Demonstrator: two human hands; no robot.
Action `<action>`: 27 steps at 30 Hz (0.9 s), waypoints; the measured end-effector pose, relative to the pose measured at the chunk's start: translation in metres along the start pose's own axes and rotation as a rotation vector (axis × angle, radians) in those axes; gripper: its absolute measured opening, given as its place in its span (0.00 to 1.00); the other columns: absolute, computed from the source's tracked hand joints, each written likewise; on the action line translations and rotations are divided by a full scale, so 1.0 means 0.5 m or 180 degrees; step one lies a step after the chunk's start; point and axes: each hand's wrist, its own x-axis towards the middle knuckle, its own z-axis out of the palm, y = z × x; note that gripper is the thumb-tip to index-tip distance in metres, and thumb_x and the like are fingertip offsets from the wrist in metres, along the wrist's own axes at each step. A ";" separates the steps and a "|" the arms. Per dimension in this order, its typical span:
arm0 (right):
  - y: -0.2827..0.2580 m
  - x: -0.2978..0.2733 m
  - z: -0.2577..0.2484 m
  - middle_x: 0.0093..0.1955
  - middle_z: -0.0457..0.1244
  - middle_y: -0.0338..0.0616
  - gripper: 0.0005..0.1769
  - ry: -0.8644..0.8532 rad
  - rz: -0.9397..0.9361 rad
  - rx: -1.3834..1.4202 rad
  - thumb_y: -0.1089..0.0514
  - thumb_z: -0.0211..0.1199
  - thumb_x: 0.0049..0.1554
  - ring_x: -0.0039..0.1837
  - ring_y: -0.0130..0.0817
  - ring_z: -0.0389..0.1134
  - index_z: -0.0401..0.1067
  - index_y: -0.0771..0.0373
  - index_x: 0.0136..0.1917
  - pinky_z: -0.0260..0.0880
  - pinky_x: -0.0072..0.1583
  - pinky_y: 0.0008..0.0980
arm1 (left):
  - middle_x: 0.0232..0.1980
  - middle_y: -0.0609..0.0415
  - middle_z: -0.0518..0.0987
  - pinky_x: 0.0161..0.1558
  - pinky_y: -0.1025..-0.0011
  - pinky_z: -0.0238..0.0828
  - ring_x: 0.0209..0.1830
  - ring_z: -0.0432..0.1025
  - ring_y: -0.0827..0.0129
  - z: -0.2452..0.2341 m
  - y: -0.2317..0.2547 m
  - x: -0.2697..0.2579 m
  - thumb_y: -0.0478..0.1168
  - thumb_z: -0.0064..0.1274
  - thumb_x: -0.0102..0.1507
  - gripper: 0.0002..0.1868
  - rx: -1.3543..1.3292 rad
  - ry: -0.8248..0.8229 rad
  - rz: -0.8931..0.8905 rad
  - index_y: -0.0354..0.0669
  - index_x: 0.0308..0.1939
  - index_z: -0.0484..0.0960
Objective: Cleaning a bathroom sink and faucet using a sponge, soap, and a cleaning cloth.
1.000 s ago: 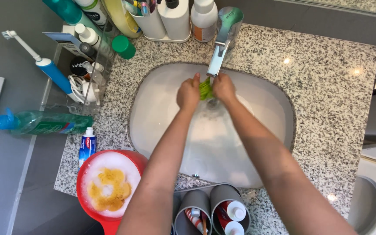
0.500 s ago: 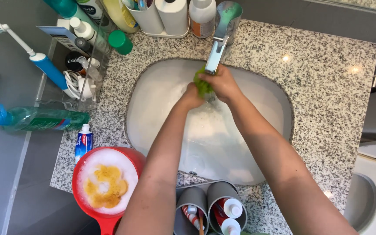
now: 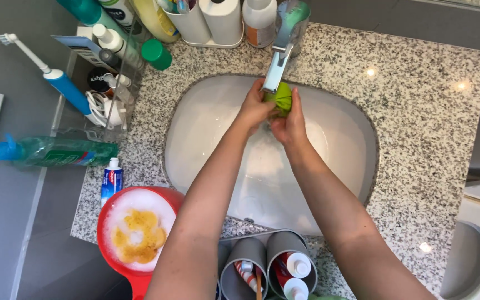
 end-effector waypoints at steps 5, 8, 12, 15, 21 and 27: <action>0.000 0.028 0.036 0.52 0.68 0.42 0.14 0.0406 -0.1123 -0.1166 0.57 0.62 0.63 0.52 0.34 0.70 0.68 0.62 0.60 0.74 0.53 0.35 | 0.58 0.54 0.75 0.41 0.65 0.81 0.51 0.75 0.65 -0.049 0.100 -0.074 0.26 0.50 0.53 0.41 -0.0066 -0.0257 -0.0320 0.48 0.71 0.63; -0.015 -0.045 0.101 0.49 0.67 0.45 0.14 0.0279 -0.2070 -0.3432 0.66 0.64 0.57 0.50 0.33 0.68 0.66 0.63 0.56 0.72 0.52 0.33 | 0.56 0.56 0.71 0.41 0.57 0.81 0.43 0.75 0.52 -0.051 0.142 -0.096 0.45 0.42 0.63 0.29 -0.1276 -0.0289 -0.1923 0.62 0.69 0.61; -0.002 -0.099 0.112 0.49 0.67 0.49 0.13 -0.0304 -0.2120 -0.3725 0.65 0.70 0.56 0.51 0.35 0.68 0.68 0.63 0.52 0.70 0.54 0.32 | 0.54 0.48 0.75 0.36 0.61 0.81 0.44 0.76 0.60 -0.047 -0.034 -0.004 0.62 0.39 0.69 0.31 -0.2253 -0.0763 -0.1693 0.42 0.64 0.71; -0.005 -0.101 0.102 0.60 0.64 0.52 0.13 -0.0895 -0.2181 -0.2286 0.71 0.63 0.60 0.62 0.37 0.66 0.61 0.63 0.52 0.69 0.64 0.36 | 0.52 0.46 0.77 0.41 0.60 0.80 0.46 0.74 0.56 -0.017 -0.031 0.003 0.47 0.44 0.72 0.16 -0.2499 -0.0277 -0.1499 0.39 0.55 0.72; -0.023 -0.022 0.015 0.52 0.65 0.54 0.13 0.0387 -0.0653 0.0842 0.71 0.52 0.62 0.55 0.44 0.67 0.56 0.60 0.57 0.74 0.61 0.47 | 0.38 0.49 0.75 0.44 0.62 0.74 0.41 0.71 0.57 0.073 -0.011 -0.054 0.19 0.38 0.58 0.16 -0.2870 0.1205 -0.0595 0.44 0.40 0.71; -0.100 -0.038 0.020 0.45 0.64 0.45 0.25 -0.0389 0.0971 0.0431 0.72 0.54 0.60 0.42 0.34 0.67 0.61 0.60 0.69 0.70 0.43 0.25 | 0.42 0.51 0.77 0.49 0.61 0.72 0.44 0.74 0.57 0.094 0.110 -0.233 0.23 0.52 0.55 0.10 0.0776 0.0172 0.1858 0.43 0.33 0.74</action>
